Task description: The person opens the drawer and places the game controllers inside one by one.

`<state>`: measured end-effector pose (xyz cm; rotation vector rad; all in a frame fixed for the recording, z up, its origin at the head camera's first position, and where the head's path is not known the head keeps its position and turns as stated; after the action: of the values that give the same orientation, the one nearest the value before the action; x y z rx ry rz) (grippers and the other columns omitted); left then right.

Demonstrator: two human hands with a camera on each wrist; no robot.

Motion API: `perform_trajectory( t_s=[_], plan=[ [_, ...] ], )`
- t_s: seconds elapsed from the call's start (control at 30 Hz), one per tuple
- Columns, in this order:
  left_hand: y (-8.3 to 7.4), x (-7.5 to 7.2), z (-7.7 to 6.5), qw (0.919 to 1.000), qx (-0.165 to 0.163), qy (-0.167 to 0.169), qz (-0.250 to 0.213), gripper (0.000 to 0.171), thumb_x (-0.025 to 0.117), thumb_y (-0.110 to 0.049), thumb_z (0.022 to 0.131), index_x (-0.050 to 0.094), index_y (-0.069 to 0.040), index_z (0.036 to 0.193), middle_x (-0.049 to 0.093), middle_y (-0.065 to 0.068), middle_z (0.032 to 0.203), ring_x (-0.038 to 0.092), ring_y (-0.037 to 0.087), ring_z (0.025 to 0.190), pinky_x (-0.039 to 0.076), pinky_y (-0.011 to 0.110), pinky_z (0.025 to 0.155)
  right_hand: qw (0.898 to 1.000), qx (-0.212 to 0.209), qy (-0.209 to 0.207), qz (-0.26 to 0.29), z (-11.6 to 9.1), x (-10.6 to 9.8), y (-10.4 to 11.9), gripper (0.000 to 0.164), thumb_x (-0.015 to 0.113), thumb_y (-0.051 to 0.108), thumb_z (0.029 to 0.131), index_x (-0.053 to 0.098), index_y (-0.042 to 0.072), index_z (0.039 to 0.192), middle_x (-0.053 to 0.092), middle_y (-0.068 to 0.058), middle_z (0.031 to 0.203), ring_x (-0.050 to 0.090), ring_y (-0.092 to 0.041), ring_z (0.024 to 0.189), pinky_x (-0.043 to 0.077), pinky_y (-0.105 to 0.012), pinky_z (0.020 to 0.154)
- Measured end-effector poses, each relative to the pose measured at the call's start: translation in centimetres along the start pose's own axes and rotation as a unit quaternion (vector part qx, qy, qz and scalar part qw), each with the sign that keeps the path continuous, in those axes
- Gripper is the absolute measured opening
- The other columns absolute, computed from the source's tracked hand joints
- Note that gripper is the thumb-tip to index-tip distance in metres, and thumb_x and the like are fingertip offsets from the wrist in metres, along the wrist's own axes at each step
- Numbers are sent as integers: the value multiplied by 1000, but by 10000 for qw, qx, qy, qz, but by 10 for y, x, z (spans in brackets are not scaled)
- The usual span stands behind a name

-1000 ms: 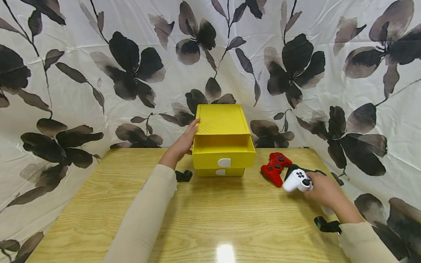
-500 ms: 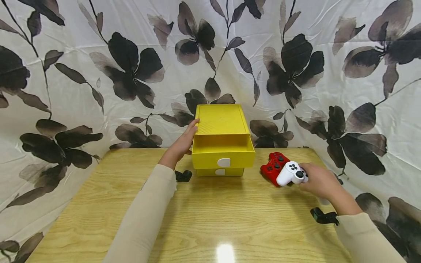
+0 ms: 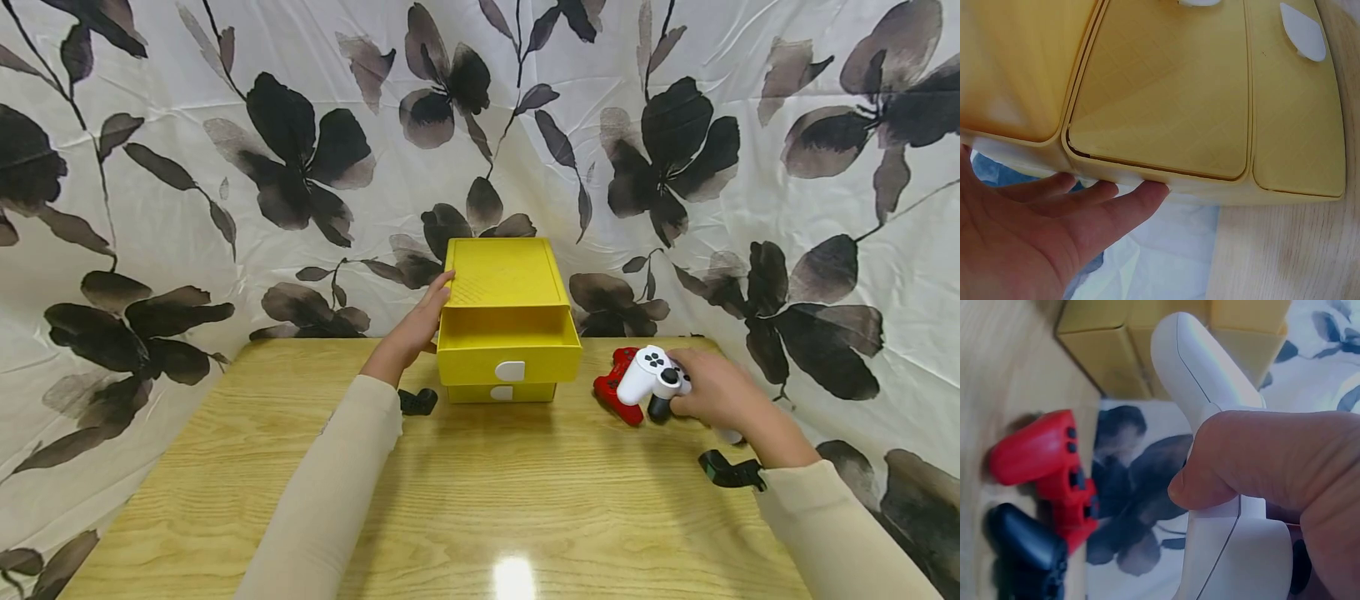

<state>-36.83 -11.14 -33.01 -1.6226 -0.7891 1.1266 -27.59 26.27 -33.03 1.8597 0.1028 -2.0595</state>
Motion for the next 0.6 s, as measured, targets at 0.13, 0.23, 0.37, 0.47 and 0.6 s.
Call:
perform_trajectory(
  t_s=[0.13,0.23,0.37,0.47,0.6],
  plan=[
    [8,-2,7,10000,17,-63,-12,52,21,-55,103,4,-47,151,1,2,164,25,44,144,37,71,99,9998,-107,-52,-129,6,-10,8,68,73,15,68,55,-2,131,65,-18,115,58,-29,90,43,-39,67],
    [17,-5,15,9998,59,-166,56,52,21,-59,101,5,-51,149,3,0,164,28,43,143,39,69,98,9996,-168,-82,-226,10,-17,14,67,73,15,68,56,-2,131,65,-19,118,60,-32,95,45,-44,69],
    [23,-7,21,9995,151,-252,129,52,21,-65,98,7,-55,147,5,-1,163,31,42,142,42,68,95,9994,-193,-47,-276,14,-23,20,66,72,16,69,55,-3,130,63,-20,121,60,-34,98,45,-50,71],
    [24,-7,21,9994,176,-262,135,52,21,-66,98,7,-56,146,6,-1,163,31,42,141,42,69,95,9993,-192,-31,-311,18,-28,24,67,72,17,69,55,-2,131,63,-19,120,60,-32,95,44,-47,68],
    [20,-6,17,9997,133,-205,91,51,21,-63,99,7,-55,148,6,-1,163,31,42,142,41,69,96,9991,-221,-48,-365,22,-35,30,68,72,18,70,54,-2,132,64,-19,118,59,-30,91,44,-45,68]
  ],
)
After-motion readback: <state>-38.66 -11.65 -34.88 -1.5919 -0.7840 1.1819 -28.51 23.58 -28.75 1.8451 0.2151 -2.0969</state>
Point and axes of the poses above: each hand's wrist, its own z-axis towards the middle knuckle, its own x-axis out of the palm, y = z × x, the point moved 7 cm from there along z, towards the middle knuckle
